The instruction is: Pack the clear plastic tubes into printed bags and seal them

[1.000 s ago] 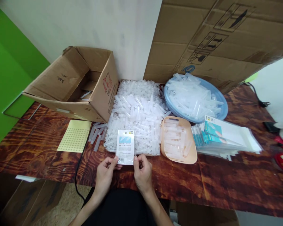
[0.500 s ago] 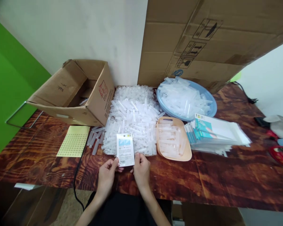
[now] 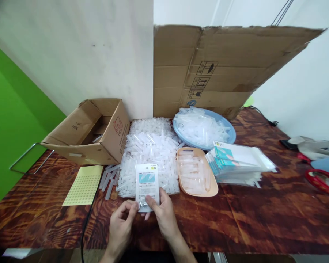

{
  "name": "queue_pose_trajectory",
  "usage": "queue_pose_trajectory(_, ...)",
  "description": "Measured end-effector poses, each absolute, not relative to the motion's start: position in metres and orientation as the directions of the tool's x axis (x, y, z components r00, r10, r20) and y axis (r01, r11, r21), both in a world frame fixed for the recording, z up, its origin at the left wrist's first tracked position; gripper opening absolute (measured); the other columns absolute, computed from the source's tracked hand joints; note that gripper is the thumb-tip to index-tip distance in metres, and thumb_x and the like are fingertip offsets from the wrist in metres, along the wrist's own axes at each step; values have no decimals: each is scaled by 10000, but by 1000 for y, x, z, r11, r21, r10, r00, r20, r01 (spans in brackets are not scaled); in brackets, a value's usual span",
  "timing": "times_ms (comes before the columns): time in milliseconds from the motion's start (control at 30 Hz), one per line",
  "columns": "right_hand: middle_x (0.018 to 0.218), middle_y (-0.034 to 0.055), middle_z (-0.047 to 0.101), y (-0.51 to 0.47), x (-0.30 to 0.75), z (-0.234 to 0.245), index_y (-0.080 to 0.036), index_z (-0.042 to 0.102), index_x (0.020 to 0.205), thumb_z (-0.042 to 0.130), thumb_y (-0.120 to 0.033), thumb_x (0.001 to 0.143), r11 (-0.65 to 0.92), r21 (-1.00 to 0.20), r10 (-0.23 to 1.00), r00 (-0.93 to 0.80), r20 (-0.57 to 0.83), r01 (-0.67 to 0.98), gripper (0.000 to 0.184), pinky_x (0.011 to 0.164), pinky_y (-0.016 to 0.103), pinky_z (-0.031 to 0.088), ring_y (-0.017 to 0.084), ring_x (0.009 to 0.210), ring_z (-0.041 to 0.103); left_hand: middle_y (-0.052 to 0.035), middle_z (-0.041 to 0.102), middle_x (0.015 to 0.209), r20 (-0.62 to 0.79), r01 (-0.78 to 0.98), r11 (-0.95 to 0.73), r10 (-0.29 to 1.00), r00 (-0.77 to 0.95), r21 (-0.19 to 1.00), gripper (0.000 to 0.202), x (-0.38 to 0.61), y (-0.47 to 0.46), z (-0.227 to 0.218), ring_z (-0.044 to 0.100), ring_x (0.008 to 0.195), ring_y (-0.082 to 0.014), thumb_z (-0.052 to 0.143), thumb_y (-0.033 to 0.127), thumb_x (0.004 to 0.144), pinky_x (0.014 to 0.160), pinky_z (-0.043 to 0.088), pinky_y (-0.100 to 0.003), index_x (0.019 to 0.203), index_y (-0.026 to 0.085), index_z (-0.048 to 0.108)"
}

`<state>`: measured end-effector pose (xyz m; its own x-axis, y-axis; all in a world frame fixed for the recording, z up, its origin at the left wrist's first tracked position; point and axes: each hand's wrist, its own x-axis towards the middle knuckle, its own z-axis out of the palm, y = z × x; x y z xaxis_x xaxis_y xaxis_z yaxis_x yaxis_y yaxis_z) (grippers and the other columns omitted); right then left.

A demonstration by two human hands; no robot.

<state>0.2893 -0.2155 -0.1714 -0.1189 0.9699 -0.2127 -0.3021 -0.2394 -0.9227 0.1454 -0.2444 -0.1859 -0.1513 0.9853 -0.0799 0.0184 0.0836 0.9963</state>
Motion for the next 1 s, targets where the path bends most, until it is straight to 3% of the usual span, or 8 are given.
queue_pose_trajectory(200, 919, 137, 771, -222, 319, -167, -189, 703, 1146, 556, -667, 920, -273, -877, 959, -183, -216, -396, 548, 758, 473, 607, 341, 894, 747, -15, 620, 644, -146, -61, 138, 979, -144, 988, 421, 148, -238, -179, 582, 642, -172, 657, 507, 886, 636, 494, -237, 630, 185, 566)
queue_pose_trajectory(400, 1221, 154, 722, -213, 341, -178, -195, 675, 1192, 784, -520, 817, -123, -972, 990, 47, -135, -198, 508, 1019, 523, 495, 366, 1156, 657, -43, 693, 735, -117, -17, 117, 993, -16, 993, 325, 159, -236, -181, 663, 662, -195, 695, 502, 856, 628, 533, -252, 842, 179, 656)
queue_pose_trajectory(500, 1206, 155, 730, -210, 334, -179, -185, 681, 1164, 752, -490, 857, -113, -979, 991, 59, -124, -169, 439, 1001, 514, 511, 361, 1135, 670, -95, 736, 1041, -146, -121, 126, 975, -170, 985, 613, 169, -233, -181, 732, 856, -242, 830, 483, 715, 737, 586, -301, 1197, 217, 559)
queue_pose_trajectory(567, 1191, 149, 738, -212, 327, -178, -184, 686, 1166, 747, -490, 862, -108, -979, 993, 33, -115, -171, 435, 992, 496, 523, 353, 1120, 680, -111, 728, 1113, -158, -101, 140, 968, -195, 985, 700, 170, -228, -180, 722, 952, -258, 874, 430, 667, 804, 581, -319, 1249, 209, 553)
queue_pose_trajectory(667, 1183, 148, 743, -216, 321, -179, -180, 695, 1153, 752, -502, 853, -101, -982, 994, 23, -106, -162, 444, 994, 486, 525, 349, 1115, 684, -72, 757, 838, -240, -43, 238, 970, -39, 970, 412, 161, -218, -175, 708, 782, -242, 878, 416, 660, 707, 556, -292, 920, 145, 709)
queue_pose_trajectory(767, 1169, 153, 748, -218, 328, -180, -178, 699, 1152, 763, -511, 837, -116, -978, 993, 14, -120, -171, 463, 982, 499, 529, 355, 1098, 690, -48, 720, 665, -317, -123, 332, 940, 125, 935, 380, 153, -212, -171, 662, 644, -196, 879, 461, 654, 623, 504, -254, 642, 134, 685)
queue_pose_trajectory(900, 1067, 157, 777, -236, 373, -169, -187, 731, 1108, 788, -562, 777, -199, -968, 979, 11, -203, -154, 503, 872, 522, 580, 366, 969, 731, -87, 726, 665, -371, -228, 495, 826, 424, 839, 508, 154, -212, -169, 669, 596, -179, 724, 622, 789, 600, 504, -255, 691, 123, 725)
queue_pose_trajectory(1000, 897, 161, 797, -281, 427, -146, -236, 791, 931, 877, -574, 624, -247, -967, 947, 225, -227, 65, 464, 713, 500, 618, 383, 807, 749, -123, 739, 677, -394, -264, 555, 786, 476, 789, 569, 153, -208, -169, 687, 582, -194, 666, 682, 807, 574, 522, -270, 737, 120, 728)
